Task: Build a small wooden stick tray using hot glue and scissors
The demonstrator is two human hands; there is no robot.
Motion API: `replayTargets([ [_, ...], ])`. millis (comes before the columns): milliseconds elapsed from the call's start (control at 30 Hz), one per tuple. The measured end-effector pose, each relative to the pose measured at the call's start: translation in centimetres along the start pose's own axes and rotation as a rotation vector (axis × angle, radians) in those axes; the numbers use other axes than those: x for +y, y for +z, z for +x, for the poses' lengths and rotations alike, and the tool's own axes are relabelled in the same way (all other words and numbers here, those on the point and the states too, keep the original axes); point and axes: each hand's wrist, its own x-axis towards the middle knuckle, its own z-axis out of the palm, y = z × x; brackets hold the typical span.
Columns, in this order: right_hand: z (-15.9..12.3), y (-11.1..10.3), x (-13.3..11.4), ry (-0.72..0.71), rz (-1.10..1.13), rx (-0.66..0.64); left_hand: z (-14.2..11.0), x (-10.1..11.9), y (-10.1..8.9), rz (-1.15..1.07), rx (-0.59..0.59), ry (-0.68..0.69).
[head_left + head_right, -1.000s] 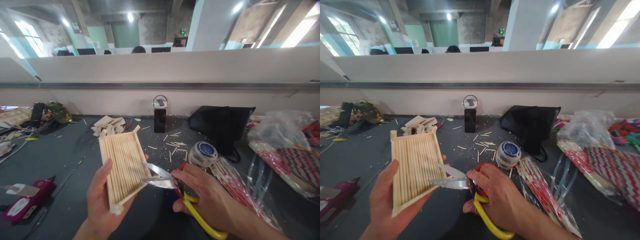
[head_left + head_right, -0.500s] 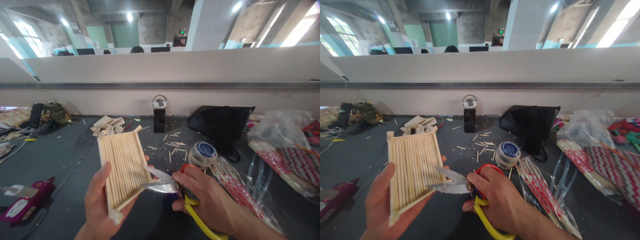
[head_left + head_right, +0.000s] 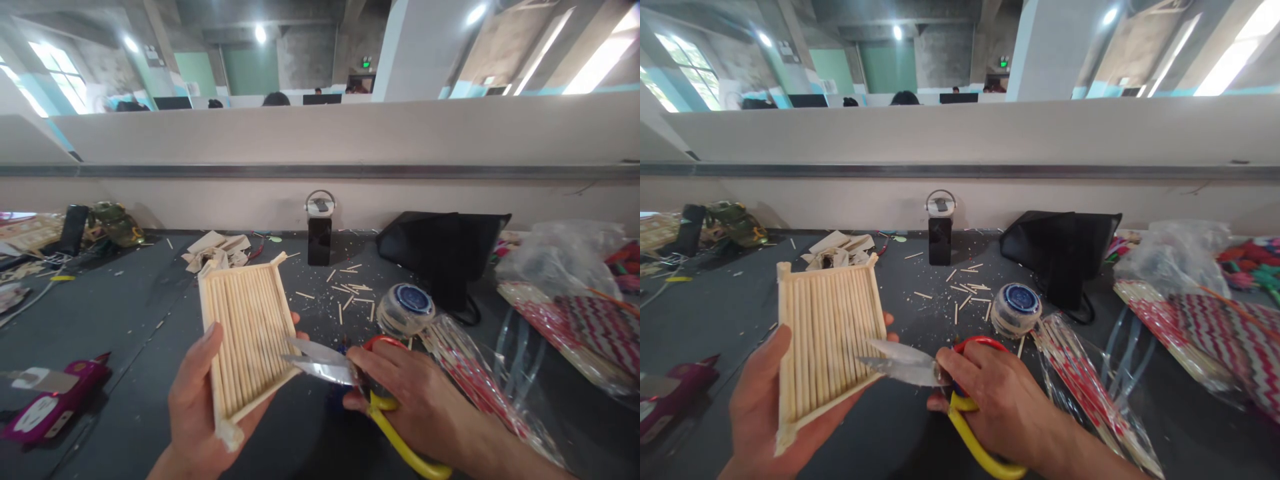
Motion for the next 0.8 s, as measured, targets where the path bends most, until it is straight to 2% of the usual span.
replayTargets([
  [200, 0.4, -1.3, 0.0, 0.050, 0.139, 0.117, 0.0, 0.4, -0.2, -0.016, -0.049, 0.023],
  [300, 0.7, -1.8, -0.1, 0.083, 0.155, 0.103, 0.0, 0.4, -0.2, -0.023, -0.033, 0.036],
  [667, 1.0, -0.1, -1.6, 0.130, 0.109, 0.056, -1.1, -0.7, -0.2, -0.059, -0.138, 0.347],
  [800, 1.2, 0.0, -1.9, 0.140, 0.132, 0.061, -1.6, -0.7, -0.1, -0.029, -0.121, 0.338],
])
